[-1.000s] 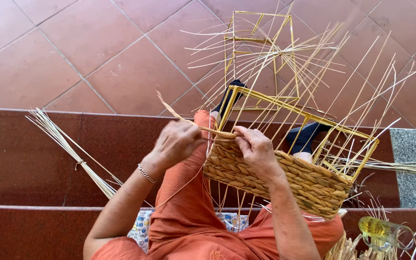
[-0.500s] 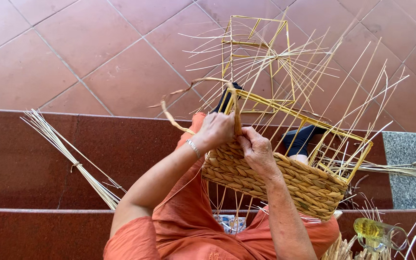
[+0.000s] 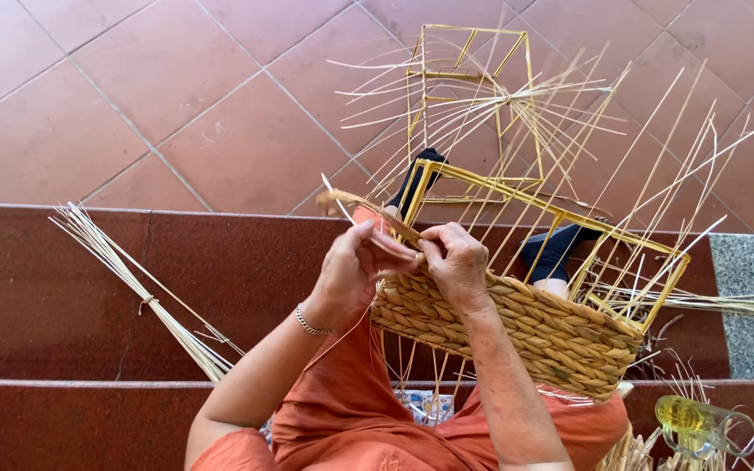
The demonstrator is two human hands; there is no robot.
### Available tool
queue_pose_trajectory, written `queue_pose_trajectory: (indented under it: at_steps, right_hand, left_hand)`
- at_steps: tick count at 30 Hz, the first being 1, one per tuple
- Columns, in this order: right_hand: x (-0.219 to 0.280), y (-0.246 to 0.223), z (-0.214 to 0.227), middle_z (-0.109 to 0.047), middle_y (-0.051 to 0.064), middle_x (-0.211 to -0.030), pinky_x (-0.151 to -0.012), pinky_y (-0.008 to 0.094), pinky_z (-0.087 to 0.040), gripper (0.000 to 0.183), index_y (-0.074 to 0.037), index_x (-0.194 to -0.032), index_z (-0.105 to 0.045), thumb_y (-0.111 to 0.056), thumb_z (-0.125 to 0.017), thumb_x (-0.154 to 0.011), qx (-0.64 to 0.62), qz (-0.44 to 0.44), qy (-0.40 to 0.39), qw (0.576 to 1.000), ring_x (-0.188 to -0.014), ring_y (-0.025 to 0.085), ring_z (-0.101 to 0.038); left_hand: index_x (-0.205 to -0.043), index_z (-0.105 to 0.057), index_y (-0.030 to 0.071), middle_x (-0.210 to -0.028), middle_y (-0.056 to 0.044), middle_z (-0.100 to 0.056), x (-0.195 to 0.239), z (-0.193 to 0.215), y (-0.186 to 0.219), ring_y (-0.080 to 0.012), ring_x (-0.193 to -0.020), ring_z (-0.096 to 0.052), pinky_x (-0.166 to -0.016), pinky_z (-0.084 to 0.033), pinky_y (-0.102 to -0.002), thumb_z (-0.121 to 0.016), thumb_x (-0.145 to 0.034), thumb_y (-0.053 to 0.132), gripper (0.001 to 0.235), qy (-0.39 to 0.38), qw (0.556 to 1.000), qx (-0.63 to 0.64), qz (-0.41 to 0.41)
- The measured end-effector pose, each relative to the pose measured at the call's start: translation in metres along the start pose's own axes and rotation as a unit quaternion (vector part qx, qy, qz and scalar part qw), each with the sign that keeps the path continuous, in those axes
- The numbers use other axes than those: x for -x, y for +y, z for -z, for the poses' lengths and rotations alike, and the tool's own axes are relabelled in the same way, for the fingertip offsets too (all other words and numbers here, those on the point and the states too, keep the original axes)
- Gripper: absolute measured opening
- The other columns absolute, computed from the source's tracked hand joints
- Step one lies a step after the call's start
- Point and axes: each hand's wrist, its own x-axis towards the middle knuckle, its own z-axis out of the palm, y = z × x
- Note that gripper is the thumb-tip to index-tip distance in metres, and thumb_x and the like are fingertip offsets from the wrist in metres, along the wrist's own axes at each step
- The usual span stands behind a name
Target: The person weaves a rectangular basket by hand, interlacing dried palm strips through a vertical frame. They repeatedly pull and tighten the strips to build up the basket walls, occasionally adjusting the frame and selecting new strips from a nearby pile.
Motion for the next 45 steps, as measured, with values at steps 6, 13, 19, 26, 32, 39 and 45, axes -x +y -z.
queue_pose_trajectory:
  at_steps: [6, 13, 19, 26, 32, 39, 45]
  right_hand:
    - [0.006, 0.0, 0.014, -0.076, 0.004, -0.093, -0.072, 0.027, -0.061, 0.015, -0.009, -0.103, -0.077, -0.007, -0.07, -0.09, -0.073, 0.009, -0.083, 0.994, -0.08, 0.014, -0.074]
    - [0.006, 0.008, -0.004, -0.078, 0.006, -0.082, -0.056, 0.028, -0.059, 0.01, -0.006, -0.101, -0.077, -0.011, -0.075, -0.093, -0.094, -0.042, 0.003, 0.995, -0.066, 0.013, -0.072]
    - [0.006, 0.014, -0.016, -0.071, 0.01, -0.084, -0.054, 0.023, -0.057, 0.041, 0.004, -0.116, -0.06, -0.013, -0.082, -0.086, -0.04, 0.006, 0.098, 0.994, -0.064, 0.011, -0.067]
    - [0.005, -0.001, -0.015, -0.074, 0.012, -0.105, -0.071, 0.031, -0.062, 0.018, -0.004, -0.116, -0.071, -0.006, -0.07, -0.098, 0.036, 0.206, 0.05, 0.977, -0.084, 0.019, -0.07]
    - [0.01, -0.01, -0.007, -0.077, 0.01, -0.096, -0.073, 0.034, -0.061, 0.018, -0.007, -0.111, -0.072, -0.017, -0.072, -0.096, -0.005, 0.14, 0.021, 0.99, -0.084, 0.021, -0.073]
    - [0.01, 0.006, -0.024, -0.078, 0.007, -0.089, -0.058, 0.025, -0.062, 0.038, -0.002, -0.136, -0.042, -0.011, -0.058, -0.102, -0.17, -0.067, 0.074, 0.98, -0.073, 0.015, -0.075]
    - [-0.012, 0.026, -0.039, -0.074, 0.015, -0.091, -0.052, 0.026, -0.063, 0.017, 0.0, -0.119, -0.062, -0.01, -0.057, -0.105, 0.01, -0.059, 0.026, 0.998, -0.072, 0.017, -0.075]
  left_hand:
    - [-0.108, -0.075, -0.001, -0.113, -0.015, -0.071, -0.019, 0.019, 0.019, -0.0269, -0.108, -0.065, -0.103, -0.044, -0.055, -0.064, -0.095, 0.031, 0.036, -0.065, 0.72, -0.606, -0.332]
    - [-0.1, -0.076, 0.013, -0.089, -0.004, -0.071, -0.023, 0.041, 0.001, -0.0202, -0.086, -0.069, -0.08, -0.055, -0.038, -0.076, -0.091, 0.03, 0.019, 0.017, 0.836, -0.549, 0.011]
    - [-0.105, -0.069, 0.006, -0.1, -0.013, -0.063, -0.003, 0.029, 0.01, -0.0273, -0.099, -0.057, -0.089, -0.041, -0.039, -0.073, -0.091, 0.03, 0.028, 0.061, 0.626, -0.682, -0.374]
    - [-0.099, -0.072, 0.016, -0.099, -0.003, -0.067, 0.028, 0.02, 0.054, -0.0206, -0.101, -0.057, -0.1, -0.037, -0.047, -0.063, -0.103, 0.035, 0.021, -0.092, 0.525, -0.845, -0.04]
    - [-0.11, -0.069, 0.019, -0.13, -0.01, -0.06, 0.007, 0.007, 0.045, -0.0265, -0.119, -0.059, -0.111, -0.031, -0.061, -0.066, -0.096, 0.019, 0.015, 0.109, 0.409, -0.778, -0.464]
    - [-0.124, -0.061, 0.007, -0.106, -0.009, -0.069, -0.06, 0.007, -0.023, -0.0227, -0.097, -0.068, -0.085, -0.055, -0.039, -0.063, -0.098, 0.009, 0.026, 0.053, 0.789, -0.582, -0.19]
    - [-0.136, -0.064, 0.0, -0.081, -0.007, -0.066, -0.104, 0.036, -0.025, -0.0077, -0.053, -0.061, -0.046, -0.052, -0.021, -0.058, -0.105, 0.021, 0.038, -0.106, 0.947, -0.276, 0.123]
